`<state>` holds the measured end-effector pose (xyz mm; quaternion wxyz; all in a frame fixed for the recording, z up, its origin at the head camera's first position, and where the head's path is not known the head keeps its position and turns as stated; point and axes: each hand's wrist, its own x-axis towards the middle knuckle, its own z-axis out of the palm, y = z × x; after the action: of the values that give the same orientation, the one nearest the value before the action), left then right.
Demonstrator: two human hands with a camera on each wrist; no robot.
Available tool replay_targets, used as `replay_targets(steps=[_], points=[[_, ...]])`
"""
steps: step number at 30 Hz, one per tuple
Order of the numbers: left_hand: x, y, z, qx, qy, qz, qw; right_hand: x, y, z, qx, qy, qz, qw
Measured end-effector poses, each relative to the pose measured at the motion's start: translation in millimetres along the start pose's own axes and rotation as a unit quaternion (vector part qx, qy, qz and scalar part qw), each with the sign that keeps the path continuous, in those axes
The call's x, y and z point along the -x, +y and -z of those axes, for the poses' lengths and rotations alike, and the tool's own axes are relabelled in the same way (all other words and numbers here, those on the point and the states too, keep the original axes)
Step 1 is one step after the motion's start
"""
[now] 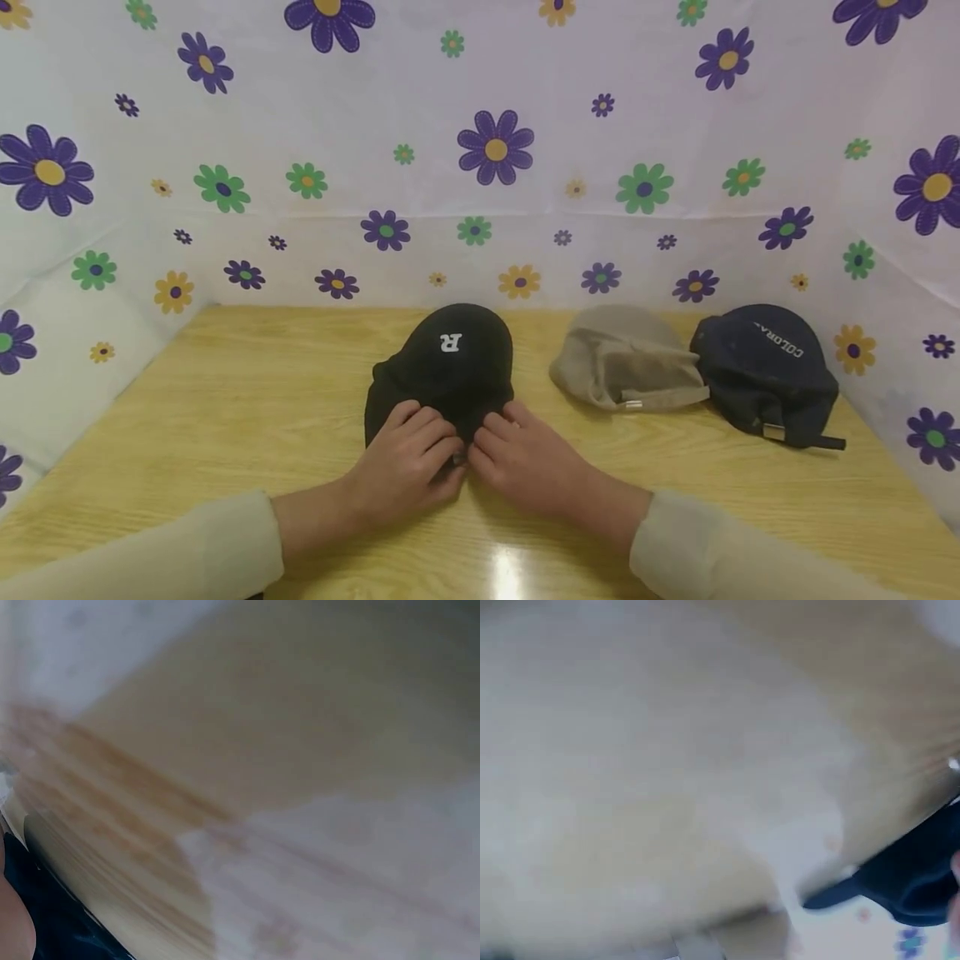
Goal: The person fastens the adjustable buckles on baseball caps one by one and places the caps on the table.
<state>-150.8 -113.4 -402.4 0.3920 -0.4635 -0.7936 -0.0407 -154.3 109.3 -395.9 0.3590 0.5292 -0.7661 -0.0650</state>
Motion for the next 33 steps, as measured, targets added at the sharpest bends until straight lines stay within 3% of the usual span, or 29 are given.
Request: replay_targets(steps=[3,9,20,26,33], points=[[1.0,0.1,-0.7,-0.006,0.000,-0.002,1.0000,1.8,-6.6,-3.8,-0.047,-0.001,-0.053,0.997],[0.3,-0.9,2.8,-0.013,0.004,0.003,0.9999,-2.5,-16.2,-4.1,-0.121,0.005,-0.150,0.981],[4.4,1.0,-0.1,-0.031,0.003,-0.006,0.9995,-4.0,-16.9,0.1,-0.117,-0.019,-0.152,0.981],[5.8,2.5,-1.9,-0.037,-0.010,-0.006,0.9993,-0.2,-9.5,3.2,-0.092,-0.036,-0.110,0.989],[3.7,-0.8,-1.1,-0.048,-0.021,0.001,0.9986,0.7,-6.6,6.4,-0.140,-0.029,-0.172,0.975]])
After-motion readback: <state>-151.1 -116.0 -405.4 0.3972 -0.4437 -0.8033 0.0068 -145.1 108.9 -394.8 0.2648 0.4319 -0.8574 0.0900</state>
